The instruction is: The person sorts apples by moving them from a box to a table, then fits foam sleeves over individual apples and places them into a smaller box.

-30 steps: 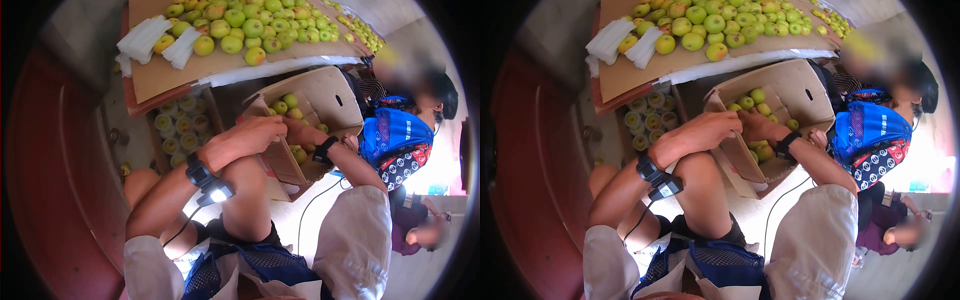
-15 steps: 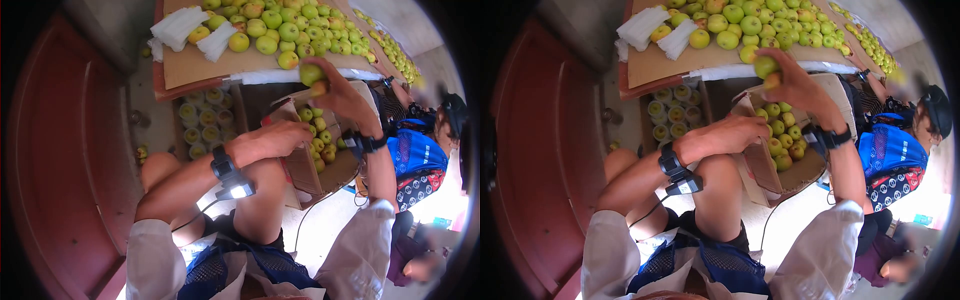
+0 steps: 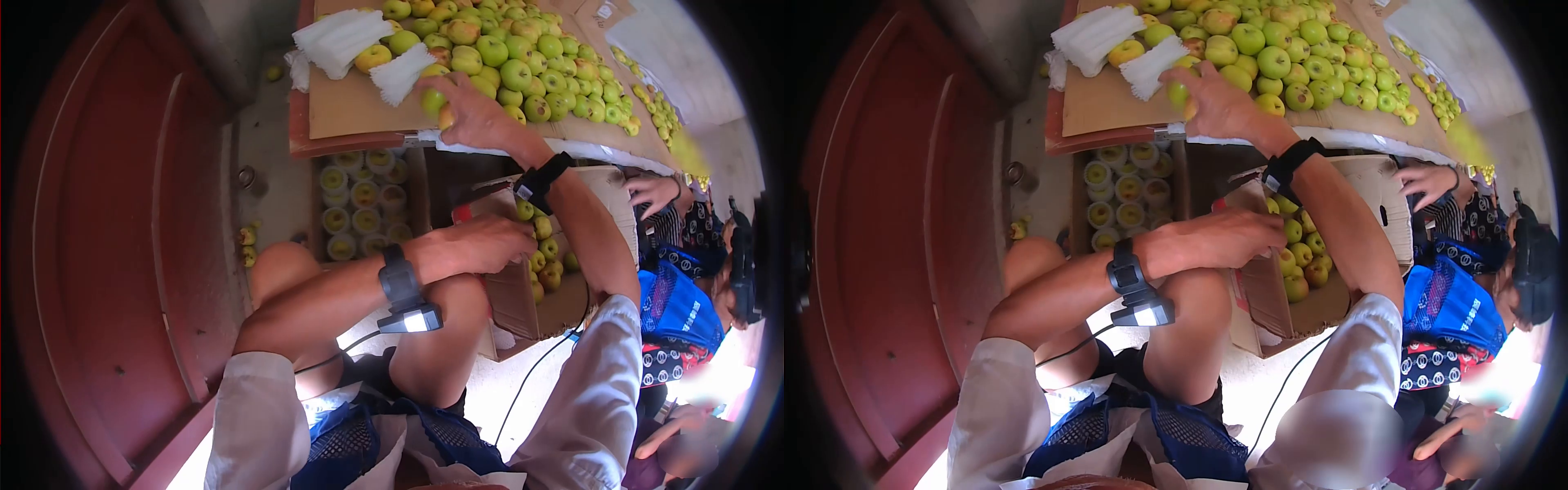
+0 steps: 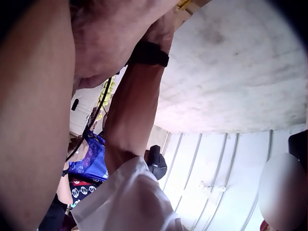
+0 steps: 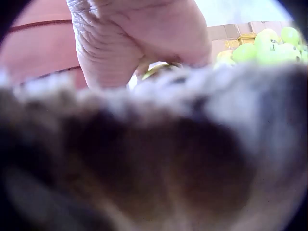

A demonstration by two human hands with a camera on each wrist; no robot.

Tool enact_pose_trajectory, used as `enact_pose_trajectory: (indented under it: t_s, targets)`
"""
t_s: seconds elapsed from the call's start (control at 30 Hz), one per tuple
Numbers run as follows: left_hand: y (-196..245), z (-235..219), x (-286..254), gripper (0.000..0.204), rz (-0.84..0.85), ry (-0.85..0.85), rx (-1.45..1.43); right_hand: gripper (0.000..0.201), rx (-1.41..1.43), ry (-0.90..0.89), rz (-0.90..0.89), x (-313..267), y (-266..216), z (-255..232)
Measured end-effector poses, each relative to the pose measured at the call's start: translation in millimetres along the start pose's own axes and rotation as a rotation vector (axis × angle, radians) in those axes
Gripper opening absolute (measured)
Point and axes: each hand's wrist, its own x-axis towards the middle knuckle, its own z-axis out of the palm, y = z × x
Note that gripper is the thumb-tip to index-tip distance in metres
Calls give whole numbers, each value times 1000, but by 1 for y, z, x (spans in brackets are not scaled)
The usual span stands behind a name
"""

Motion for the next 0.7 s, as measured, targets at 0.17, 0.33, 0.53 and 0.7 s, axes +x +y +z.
enact_pose_trajectory:
  t_s: [0.17, 0.33, 0.53, 0.7]
  targets:
    - [0, -5, 0, 16, -2, 56, -6, 82, 79, 217, -93, 51, 21, -22]
    - [-3, -4, 4, 18, -55, 11, -25, 83, 65, 161, 18, 117, 23, -52]
    - [3, -2, 5, 21, -101, 7, -23, 85, -426, 244, 230, 165, 9, -51]
    - [14, -17, 2, 23, -161, 8, -81, 87, -474, 206, 262, 186, 29, -36]
